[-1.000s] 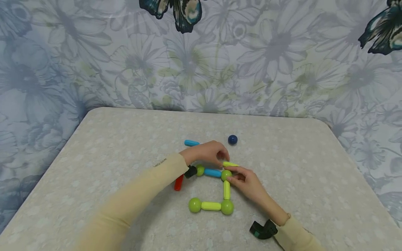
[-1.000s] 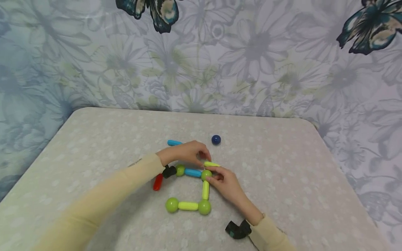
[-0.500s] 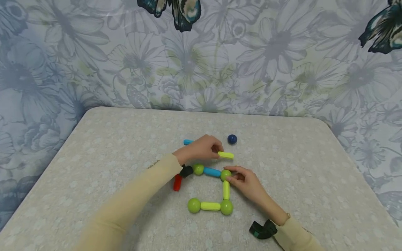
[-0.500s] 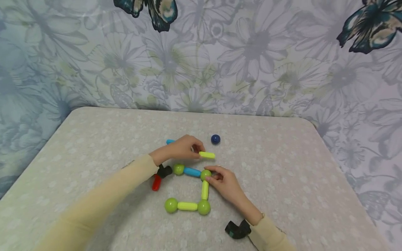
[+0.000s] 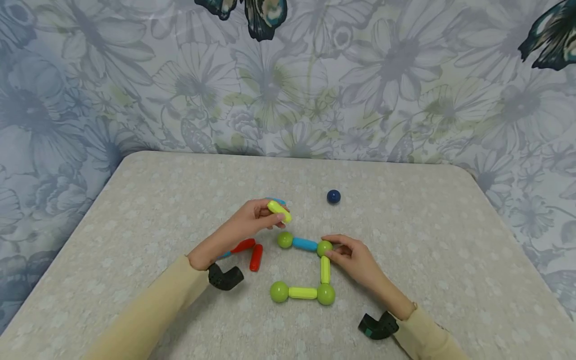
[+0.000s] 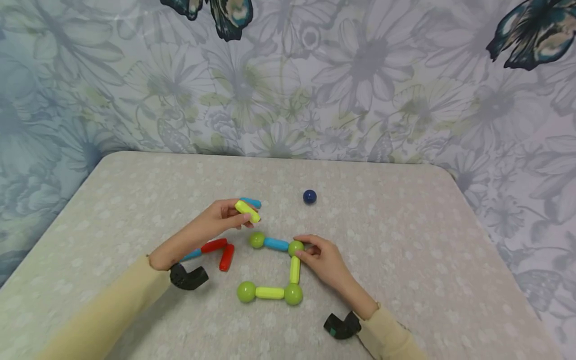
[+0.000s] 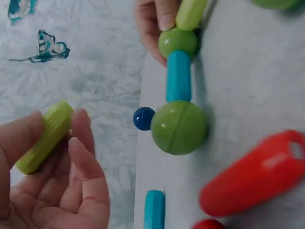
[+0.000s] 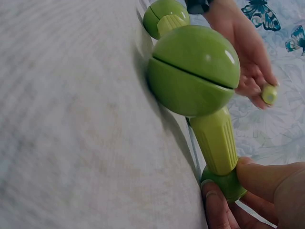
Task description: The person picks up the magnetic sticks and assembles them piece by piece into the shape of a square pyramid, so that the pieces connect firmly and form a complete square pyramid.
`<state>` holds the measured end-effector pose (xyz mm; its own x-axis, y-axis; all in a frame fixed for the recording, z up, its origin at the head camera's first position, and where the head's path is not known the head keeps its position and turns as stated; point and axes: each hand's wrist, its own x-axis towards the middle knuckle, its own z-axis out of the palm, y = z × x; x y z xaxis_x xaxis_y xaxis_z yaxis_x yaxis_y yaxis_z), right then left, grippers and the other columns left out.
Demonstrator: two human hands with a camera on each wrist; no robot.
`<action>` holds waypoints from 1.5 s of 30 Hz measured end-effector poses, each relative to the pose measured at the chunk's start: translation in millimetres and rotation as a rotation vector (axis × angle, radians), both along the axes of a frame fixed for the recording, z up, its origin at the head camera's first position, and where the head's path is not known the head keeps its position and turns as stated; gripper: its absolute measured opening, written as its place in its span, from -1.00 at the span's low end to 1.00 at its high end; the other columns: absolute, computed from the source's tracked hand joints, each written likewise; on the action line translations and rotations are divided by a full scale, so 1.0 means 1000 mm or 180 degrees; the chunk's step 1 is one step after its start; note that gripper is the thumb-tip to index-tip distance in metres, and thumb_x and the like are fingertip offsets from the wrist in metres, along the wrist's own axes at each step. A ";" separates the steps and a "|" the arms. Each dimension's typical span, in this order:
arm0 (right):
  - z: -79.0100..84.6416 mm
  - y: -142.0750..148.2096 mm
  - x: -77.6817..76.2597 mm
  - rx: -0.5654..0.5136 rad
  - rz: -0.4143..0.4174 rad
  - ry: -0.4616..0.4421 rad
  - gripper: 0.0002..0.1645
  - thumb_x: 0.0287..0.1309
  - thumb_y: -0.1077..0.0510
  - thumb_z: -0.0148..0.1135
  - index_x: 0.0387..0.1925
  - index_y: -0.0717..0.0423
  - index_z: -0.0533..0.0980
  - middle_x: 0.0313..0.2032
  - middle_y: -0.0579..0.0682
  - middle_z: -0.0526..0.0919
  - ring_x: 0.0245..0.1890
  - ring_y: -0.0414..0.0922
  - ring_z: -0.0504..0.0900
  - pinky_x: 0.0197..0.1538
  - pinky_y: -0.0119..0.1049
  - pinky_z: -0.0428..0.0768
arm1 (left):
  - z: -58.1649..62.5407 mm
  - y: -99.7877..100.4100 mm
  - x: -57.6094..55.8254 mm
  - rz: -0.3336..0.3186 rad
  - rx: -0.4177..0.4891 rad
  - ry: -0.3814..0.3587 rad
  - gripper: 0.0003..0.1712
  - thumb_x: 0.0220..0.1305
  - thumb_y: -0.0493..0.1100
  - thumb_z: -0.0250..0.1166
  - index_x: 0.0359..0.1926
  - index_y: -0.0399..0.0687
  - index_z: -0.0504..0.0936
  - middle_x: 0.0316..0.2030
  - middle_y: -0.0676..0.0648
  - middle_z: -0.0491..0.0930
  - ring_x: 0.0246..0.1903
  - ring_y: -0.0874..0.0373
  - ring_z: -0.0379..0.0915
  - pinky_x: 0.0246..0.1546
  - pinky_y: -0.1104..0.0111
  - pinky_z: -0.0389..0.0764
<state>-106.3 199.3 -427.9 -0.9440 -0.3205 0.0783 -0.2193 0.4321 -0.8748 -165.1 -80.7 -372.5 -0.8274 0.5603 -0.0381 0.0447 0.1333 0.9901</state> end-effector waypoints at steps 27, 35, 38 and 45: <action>0.001 -0.002 -0.001 -0.0044 0.0017 -0.0055 -0.61 0.17 0.23 0.26 0.05 0.21 0.53 -0.20 0.01 0.62 -0.43 -0.18 0.57 -0.39 -0.36 0.51 | -0.023 -0.012 0.056 -0.0304 -0.0740 0.0486 -0.69 0.28 -0.23 0.24 -0.04 -0.36 0.57 -0.41 0.03 0.58 -0.47 0.14 0.48 -0.48 0.40 0.50; 0.001 -0.002 -0.001 -0.0028 0.0009 -0.0044 -0.61 0.16 0.23 0.26 0.05 0.20 0.53 -0.16 0.03 0.62 -0.41 -0.19 0.58 -0.37 -0.35 0.52 | -0.026 -0.002 0.064 -0.0109 -0.0932 0.0440 -0.77 0.16 -0.22 0.35 -0.20 -0.29 0.64 -0.49 0.05 0.57 -0.53 0.16 0.54 -0.50 0.40 0.55; 0.000 -0.002 -0.001 -0.0032 0.0003 -0.0048 -0.61 0.16 0.24 0.26 0.05 0.20 0.53 -0.18 0.02 0.62 -0.42 -0.19 0.58 -0.38 -0.35 0.52 | -0.026 0.001 0.065 -0.0082 -0.1007 0.0433 -0.76 0.17 -0.21 0.34 -0.19 -0.30 0.64 -0.50 0.06 0.56 -0.54 0.17 0.53 -0.52 0.41 0.54; 0.000 0.002 -0.001 -0.0069 0.0021 -0.0055 -0.62 0.17 0.24 0.25 0.05 0.19 0.53 -0.17 0.04 0.61 -0.43 -0.18 0.57 -0.38 -0.36 0.52 | -0.027 0.008 0.065 0.0020 -0.1202 0.0430 -0.55 0.20 -0.19 0.32 0.03 -0.40 0.51 -0.48 0.08 0.56 -0.52 0.25 0.48 -0.51 0.40 0.50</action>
